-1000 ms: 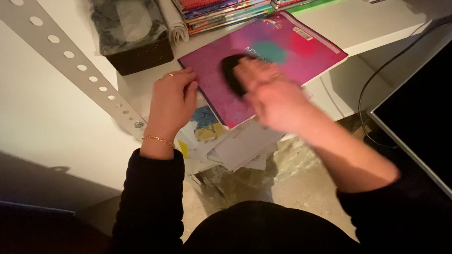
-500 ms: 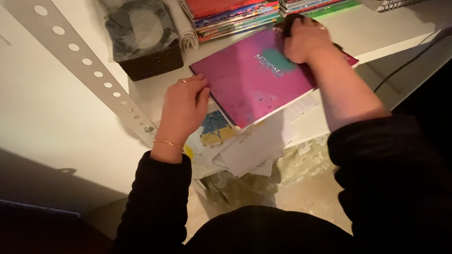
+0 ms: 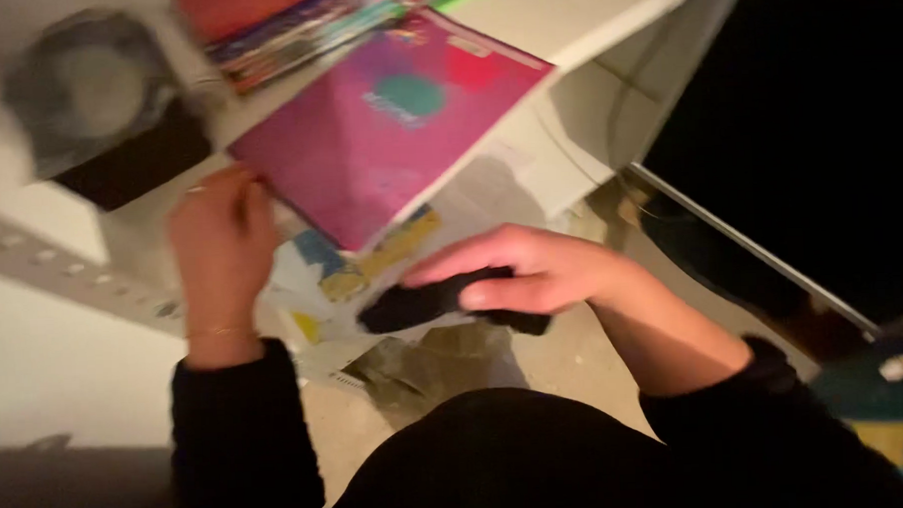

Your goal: The person clears a cluttered desk by wiping a monitor and several books with a black cloth, then stacks the books on a shelf. They also handle a plastic-wrapped ring and a cardboard box while tidying the workspace.

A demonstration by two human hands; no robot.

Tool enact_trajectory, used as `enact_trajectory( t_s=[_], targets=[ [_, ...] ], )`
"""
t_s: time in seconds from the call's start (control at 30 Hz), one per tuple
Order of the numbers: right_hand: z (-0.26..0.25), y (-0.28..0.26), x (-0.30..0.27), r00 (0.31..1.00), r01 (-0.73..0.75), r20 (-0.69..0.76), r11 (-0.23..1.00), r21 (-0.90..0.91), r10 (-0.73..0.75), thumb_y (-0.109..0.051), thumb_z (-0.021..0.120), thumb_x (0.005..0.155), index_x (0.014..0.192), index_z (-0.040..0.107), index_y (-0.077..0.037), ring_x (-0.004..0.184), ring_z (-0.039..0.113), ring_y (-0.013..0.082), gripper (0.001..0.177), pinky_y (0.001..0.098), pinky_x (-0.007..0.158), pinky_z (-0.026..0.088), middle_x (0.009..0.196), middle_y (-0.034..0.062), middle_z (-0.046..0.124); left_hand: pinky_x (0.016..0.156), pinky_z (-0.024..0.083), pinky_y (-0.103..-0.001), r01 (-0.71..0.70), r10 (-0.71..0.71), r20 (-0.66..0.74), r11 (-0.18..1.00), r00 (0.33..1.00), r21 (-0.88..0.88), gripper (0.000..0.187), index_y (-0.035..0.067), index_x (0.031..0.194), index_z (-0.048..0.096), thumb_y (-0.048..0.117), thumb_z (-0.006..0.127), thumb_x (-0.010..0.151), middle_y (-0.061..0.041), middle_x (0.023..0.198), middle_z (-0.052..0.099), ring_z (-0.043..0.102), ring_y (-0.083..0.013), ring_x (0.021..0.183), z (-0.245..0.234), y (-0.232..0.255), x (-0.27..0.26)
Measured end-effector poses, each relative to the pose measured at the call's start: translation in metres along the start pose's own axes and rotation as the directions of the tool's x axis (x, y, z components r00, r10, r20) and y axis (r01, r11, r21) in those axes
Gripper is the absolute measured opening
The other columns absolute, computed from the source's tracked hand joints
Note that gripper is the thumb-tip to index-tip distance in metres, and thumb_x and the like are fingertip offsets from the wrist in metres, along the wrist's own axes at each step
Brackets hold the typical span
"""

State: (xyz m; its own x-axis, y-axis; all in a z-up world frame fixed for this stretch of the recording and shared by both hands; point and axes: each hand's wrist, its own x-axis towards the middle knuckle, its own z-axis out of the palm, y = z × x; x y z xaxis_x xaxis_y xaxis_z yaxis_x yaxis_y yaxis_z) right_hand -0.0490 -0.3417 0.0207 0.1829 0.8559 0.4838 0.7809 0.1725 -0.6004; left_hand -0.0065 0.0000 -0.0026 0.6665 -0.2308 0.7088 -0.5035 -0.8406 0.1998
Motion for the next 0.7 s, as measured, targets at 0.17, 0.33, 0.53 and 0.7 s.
enact_trajectory(
  t_s=[0.17, 0.33, 0.53, 0.7],
  targets=[
    [0.051, 0.006, -0.204, 0.219, 0.041, -0.537, 0.542, 0.839, 0.815, -0.022, 0.068, 0.087, 0.139, 0.059, 0.006, 0.102, 0.072, 0.0320, 0.060, 0.0404, 0.090, 0.056, 0.124, 0.0236, 0.071, 0.106, 0.051, -0.051, -0.036, 0.002, -0.214, 0.987, 0.977, -0.156, 0.027, -0.020, 0.138, 0.067, -0.002, 0.058, 0.120, -0.035, 0.132, 0.069, 0.066, -0.0453, 0.121, -0.008, 0.017, -0.017],
    [0.078, -0.055, -0.310, 0.125, 0.271, -0.612, 0.566, 0.778, 0.781, -0.039, 0.078, 0.092, 0.134, 0.056, 0.003, 0.085, 0.073, 0.0370, 0.063, 0.0436, 0.063, 0.061, 0.107, 0.0256, 0.071, 0.094, 0.048, -0.057, -0.261, 0.203, -0.460, 0.963, 0.864, -0.064, 0.034, -0.023, 0.121, 0.068, 0.008, 0.056, 0.119, -0.036, 0.112, 0.067, 0.060, -0.0507, 0.103, 0.011, 0.153, -0.011],
    [0.088, -0.122, -0.372, -0.505, -0.044, -0.615, 0.694, 0.719, 0.606, -0.044, 0.076, 0.093, 0.105, 0.068, -0.001, 0.085, 0.073, 0.0346, 0.046, 0.0514, 0.076, 0.060, 0.097, 0.0210, 0.072, 0.094, 0.051, -0.050, -0.285, 0.201, -0.218, 0.824, 0.955, -0.490, 0.033, -0.010, 0.121, 0.070, 0.016, 0.061, 0.105, -0.024, 0.115, 0.066, 0.064, -0.0409, 0.101, 0.091, 0.258, 0.014],
    [0.043, -0.177, -0.446, -0.592, -0.178, -0.675, 0.745, 0.643, 0.440, -0.030, 0.076, 0.093, 0.079, 0.067, -0.020, 0.066, 0.060, 0.0115, 0.019, 0.0263, 0.064, 0.049, 0.078, -0.0039, 0.066, 0.102, 0.054, -0.036, 0.043, 0.045, 0.086, 0.581, 0.995, -0.813, 0.039, -0.008, 0.132, 0.061, 0.024, 0.052, 0.110, -0.022, 0.126, 0.068, 0.066, -0.0286, 0.118, 0.184, 0.295, 0.036]
  ],
)
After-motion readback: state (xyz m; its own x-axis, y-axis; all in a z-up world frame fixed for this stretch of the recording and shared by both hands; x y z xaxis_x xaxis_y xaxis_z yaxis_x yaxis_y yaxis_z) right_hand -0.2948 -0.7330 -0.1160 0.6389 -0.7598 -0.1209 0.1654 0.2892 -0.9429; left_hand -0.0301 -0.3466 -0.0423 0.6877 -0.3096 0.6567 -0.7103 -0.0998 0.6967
